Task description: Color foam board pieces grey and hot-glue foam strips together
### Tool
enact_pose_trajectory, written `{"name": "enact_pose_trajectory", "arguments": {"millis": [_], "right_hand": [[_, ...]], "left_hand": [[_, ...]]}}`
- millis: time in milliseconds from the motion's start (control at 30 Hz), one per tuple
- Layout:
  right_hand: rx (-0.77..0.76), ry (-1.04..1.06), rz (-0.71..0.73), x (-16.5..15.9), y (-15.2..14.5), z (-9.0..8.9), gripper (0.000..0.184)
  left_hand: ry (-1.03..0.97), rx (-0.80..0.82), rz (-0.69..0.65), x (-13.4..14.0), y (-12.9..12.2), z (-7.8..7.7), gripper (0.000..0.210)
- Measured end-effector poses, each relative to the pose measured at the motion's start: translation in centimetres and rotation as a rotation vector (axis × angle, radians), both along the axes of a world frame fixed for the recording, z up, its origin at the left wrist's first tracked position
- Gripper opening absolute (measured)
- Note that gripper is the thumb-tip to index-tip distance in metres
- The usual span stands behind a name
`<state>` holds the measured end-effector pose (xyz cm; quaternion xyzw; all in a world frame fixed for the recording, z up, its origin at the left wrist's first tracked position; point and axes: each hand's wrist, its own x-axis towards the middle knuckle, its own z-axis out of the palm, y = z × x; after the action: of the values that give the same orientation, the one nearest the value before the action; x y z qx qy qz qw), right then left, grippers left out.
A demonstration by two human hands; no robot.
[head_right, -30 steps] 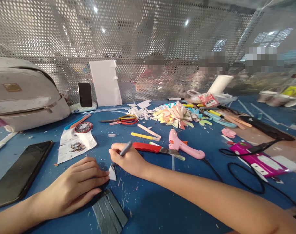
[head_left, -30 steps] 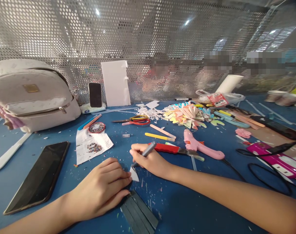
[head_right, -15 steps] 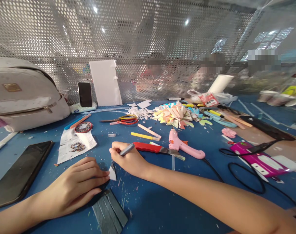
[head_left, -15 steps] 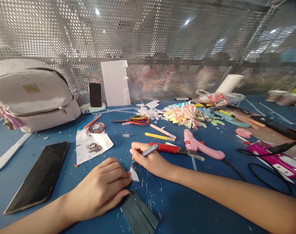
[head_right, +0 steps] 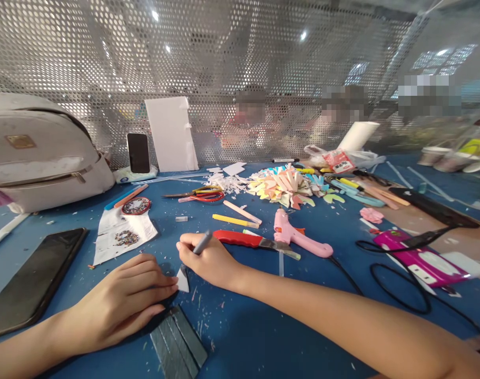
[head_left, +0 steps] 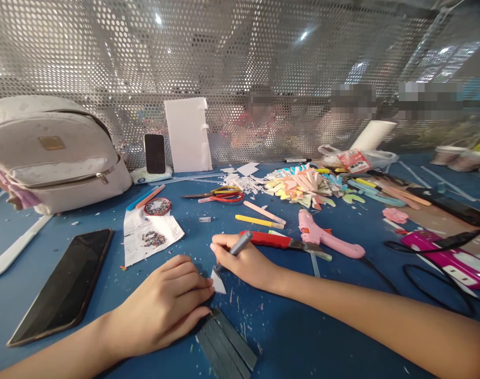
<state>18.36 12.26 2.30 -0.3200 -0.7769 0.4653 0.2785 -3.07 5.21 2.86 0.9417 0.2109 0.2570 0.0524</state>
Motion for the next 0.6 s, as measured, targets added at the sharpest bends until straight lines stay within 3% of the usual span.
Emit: {"name": "enact_pose_trajectory", "arguments": {"millis": [600], "right_hand": [[-0.032, -0.007, 0.061, 0.25, -0.15, 0.17, 0.037]], "left_hand": [[0.003, 0.012, 0.000, 0.01, 0.03, 0.05, 0.023]]}}
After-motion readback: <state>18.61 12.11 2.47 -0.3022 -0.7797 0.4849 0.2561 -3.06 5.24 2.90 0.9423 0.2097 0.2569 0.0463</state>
